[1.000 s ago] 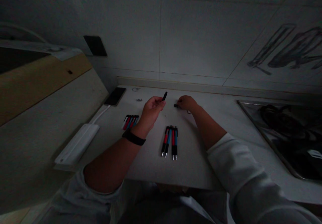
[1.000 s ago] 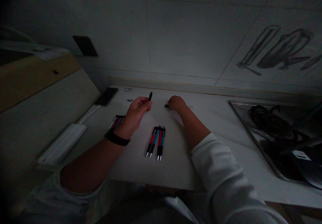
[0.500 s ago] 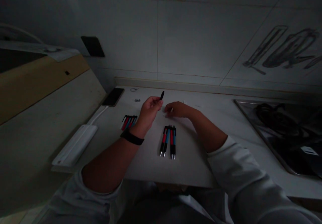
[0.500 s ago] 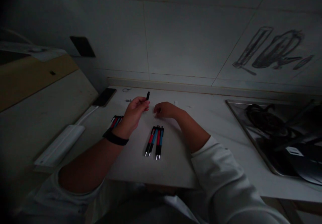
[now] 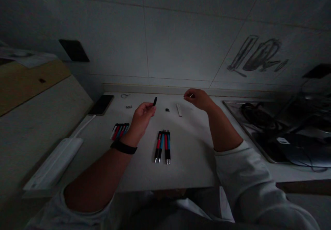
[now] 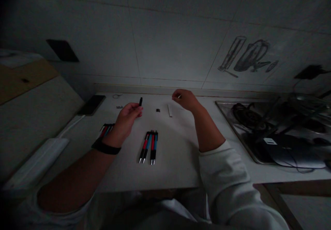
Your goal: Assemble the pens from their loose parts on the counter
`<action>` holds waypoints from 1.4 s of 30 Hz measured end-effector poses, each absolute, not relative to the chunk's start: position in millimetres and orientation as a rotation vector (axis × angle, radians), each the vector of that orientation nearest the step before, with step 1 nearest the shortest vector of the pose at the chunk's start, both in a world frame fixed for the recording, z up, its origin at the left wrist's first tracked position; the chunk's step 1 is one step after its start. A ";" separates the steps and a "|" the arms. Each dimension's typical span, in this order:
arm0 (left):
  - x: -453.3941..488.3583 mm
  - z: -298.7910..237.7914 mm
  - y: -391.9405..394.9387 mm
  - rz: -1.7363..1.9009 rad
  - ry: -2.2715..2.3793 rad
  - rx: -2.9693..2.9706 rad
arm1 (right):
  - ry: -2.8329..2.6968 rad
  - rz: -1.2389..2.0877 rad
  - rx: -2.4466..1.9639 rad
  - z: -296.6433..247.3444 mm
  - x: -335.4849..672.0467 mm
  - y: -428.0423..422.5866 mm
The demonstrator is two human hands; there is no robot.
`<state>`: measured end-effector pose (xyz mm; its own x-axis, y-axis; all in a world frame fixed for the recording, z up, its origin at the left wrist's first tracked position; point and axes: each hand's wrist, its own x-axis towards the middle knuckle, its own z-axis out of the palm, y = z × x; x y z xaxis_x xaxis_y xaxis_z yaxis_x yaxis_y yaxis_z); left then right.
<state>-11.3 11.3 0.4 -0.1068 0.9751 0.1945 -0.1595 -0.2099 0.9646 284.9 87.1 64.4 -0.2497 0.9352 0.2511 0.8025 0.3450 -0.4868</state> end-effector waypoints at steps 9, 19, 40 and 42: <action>-11.6 -5.8 14.5 1.470 1.050 1.206 | -2.119 0.358 -2.108 17.8 360.2 109.3; -11.7 -6.2 14.7 1.455 1.054 1.210 | -2.204 0.377 -2.139 1.6 361.5 118.7; -10.8 -0.2 11.0 1.421 1.045 1.254 | -2.164 0.494 -2.114 -6.9 367.9 123.4; -10.7 -0.2 10.9 1.416 1.046 1.254 | -2.147 0.525 -2.110 -7.1 369.2 123.5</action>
